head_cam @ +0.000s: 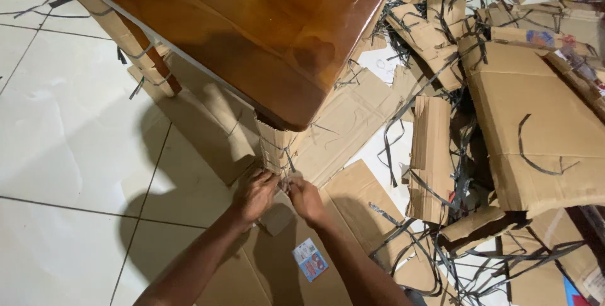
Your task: Wrapping a wooden chair leg with cardboard and securing it with plastic ties
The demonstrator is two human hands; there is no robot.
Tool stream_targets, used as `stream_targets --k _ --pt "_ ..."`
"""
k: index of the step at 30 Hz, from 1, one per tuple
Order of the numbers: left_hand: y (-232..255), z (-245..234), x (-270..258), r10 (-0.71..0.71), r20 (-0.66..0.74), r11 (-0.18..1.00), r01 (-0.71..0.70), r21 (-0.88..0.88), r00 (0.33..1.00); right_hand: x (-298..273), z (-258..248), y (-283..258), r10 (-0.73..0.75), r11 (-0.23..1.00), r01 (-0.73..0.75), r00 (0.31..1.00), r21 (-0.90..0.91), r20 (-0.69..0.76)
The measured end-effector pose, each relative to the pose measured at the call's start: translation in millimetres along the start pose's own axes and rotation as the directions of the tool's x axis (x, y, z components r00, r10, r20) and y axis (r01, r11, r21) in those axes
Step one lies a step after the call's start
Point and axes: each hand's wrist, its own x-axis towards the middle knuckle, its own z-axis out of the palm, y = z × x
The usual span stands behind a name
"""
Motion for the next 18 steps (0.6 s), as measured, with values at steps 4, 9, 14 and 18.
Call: stream_targets --k 4,9,14,18 --pt "-1.5 1.7 -2.2 0.015 -0.022 0.986 -0.011 0.168 1.0 19.9 19.2 23.5 0.466 0.76 -0.4 0.885 0.512 -0.002" --pt "7.4 -1.3 -1.8 -0.037 0.016 0.962 0.031 0.271 0.999 15.6 16.8 -1.4 0.479 0.703 -0.386 0.878 0.597 0.005" --pt "-14.6 48.6 -30.6 -0.389 0.212 0.914 0.404 -0.03 0.896 -2.5 13.0 -17.6 0.442 0.726 -0.353 0.897 0.591 -0.007" --pt "-17.8 53.8 -27.2 -0.428 0.216 0.888 0.453 -0.082 0.878 -5.5 5.7 -29.2 0.435 0.727 -0.36 0.901 0.584 0.014"
